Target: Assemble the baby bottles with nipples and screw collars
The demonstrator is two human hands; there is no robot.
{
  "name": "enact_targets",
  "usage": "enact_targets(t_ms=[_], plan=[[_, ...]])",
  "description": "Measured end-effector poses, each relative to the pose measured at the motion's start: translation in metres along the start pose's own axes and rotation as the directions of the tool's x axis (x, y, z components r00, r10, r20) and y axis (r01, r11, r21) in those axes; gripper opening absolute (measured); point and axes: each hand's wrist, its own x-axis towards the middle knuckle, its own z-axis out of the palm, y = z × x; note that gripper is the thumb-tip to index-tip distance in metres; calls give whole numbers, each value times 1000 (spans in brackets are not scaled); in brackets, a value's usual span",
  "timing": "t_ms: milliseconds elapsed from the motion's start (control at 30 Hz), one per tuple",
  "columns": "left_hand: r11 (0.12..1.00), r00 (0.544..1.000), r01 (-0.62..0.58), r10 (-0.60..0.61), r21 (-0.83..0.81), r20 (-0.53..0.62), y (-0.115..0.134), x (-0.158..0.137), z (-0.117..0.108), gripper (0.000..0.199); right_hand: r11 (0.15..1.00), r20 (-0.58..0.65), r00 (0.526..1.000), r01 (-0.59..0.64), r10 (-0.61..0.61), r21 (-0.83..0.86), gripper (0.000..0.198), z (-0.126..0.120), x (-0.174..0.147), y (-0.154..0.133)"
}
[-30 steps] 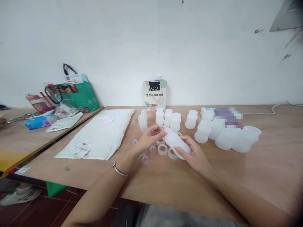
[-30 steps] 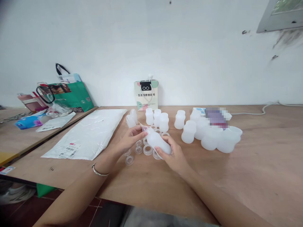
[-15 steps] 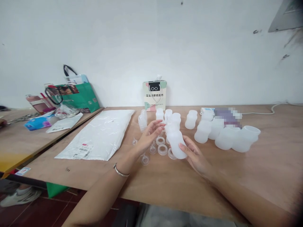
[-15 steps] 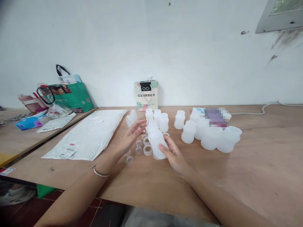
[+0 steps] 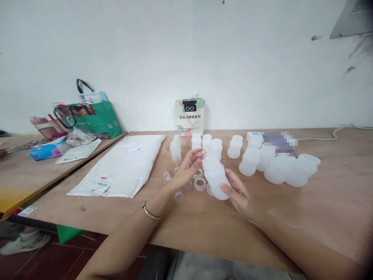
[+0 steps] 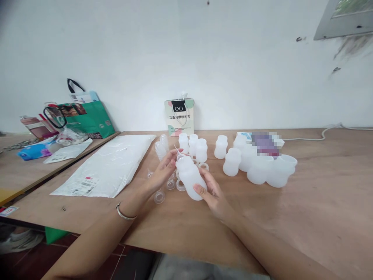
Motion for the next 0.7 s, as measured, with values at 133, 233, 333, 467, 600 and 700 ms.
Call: enact_targets(t_ms=[133, 233, 333, 467, 600, 700], plan=[[997, 997, -77, 76, -32, -25, -3, -1, 2, 62, 999, -54, 998, 27, -29, -35, 40, 2, 0, 1], [989, 991, -133, 133, -67, 0, -4, -2, 9, 55, 995, -82, 997, -9, 1, -101, 40, 6, 0, -2], [991, 996, -80, 74, -105, -59, -4, -3, 16, 42, 997, -64, 996, -59, 56, -54, 42, 7, 2, -5], [981, 1000, -17, 15, -195, -11, -5, -1, 15, 40, 930, 110, 959, -281, 262, 236, 37, 3, 5, -9], [979, 998, -6, -6, -202, -58, -6, 0, 14, 37, 921, 84, 955, -297, 285, 252, 37, 6, 5, -9], [983, 994, 35, -52, -180, -94, -4, 0, 18, 37, 989, -91, 986, -145, 143, -20, 46, 10, 4, -6]])
